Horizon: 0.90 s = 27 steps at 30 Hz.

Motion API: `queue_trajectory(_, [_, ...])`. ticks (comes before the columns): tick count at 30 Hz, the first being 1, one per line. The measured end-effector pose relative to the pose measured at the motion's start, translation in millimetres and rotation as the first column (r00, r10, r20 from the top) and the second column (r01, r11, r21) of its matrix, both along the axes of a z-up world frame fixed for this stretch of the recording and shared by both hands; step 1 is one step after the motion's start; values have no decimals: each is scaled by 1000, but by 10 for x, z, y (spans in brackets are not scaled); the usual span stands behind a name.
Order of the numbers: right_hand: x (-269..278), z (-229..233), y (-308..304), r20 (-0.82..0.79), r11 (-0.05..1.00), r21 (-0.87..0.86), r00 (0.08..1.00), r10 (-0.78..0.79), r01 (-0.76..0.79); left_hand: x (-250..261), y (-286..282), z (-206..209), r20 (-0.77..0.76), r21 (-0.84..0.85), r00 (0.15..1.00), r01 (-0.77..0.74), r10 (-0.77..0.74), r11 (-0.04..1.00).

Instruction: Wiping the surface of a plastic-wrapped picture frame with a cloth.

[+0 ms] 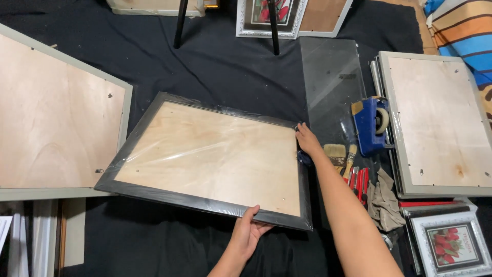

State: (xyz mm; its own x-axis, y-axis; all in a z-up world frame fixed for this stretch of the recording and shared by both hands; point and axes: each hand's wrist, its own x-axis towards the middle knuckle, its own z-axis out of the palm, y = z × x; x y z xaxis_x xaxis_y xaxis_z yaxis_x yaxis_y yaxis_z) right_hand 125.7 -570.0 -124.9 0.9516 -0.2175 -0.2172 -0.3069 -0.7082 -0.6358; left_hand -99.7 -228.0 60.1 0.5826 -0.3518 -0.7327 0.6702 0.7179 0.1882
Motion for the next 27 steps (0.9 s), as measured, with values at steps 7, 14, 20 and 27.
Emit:
queue_trajectory(7, [-271,162,200,-14,973,229,1000,10,-7,17,39,53,-10,-6,1000,-9,9,1000])
queue_trajectory(14, [-1745,1858,974,-127,956,-249,984,128,-156,7,12,-34,16,-6,1000,-14,14,1000])
queue_trajectory(20, [-1739,2960,951,68,980,-46,980,-188,191,-47,11,-130,36,-17,999,-19,20,1000])
queue_trajectory(27, [-1583,2731,1025,75,758,531,870,-487,379,-63,-6,-273,80,-51,997,-9,13,999])
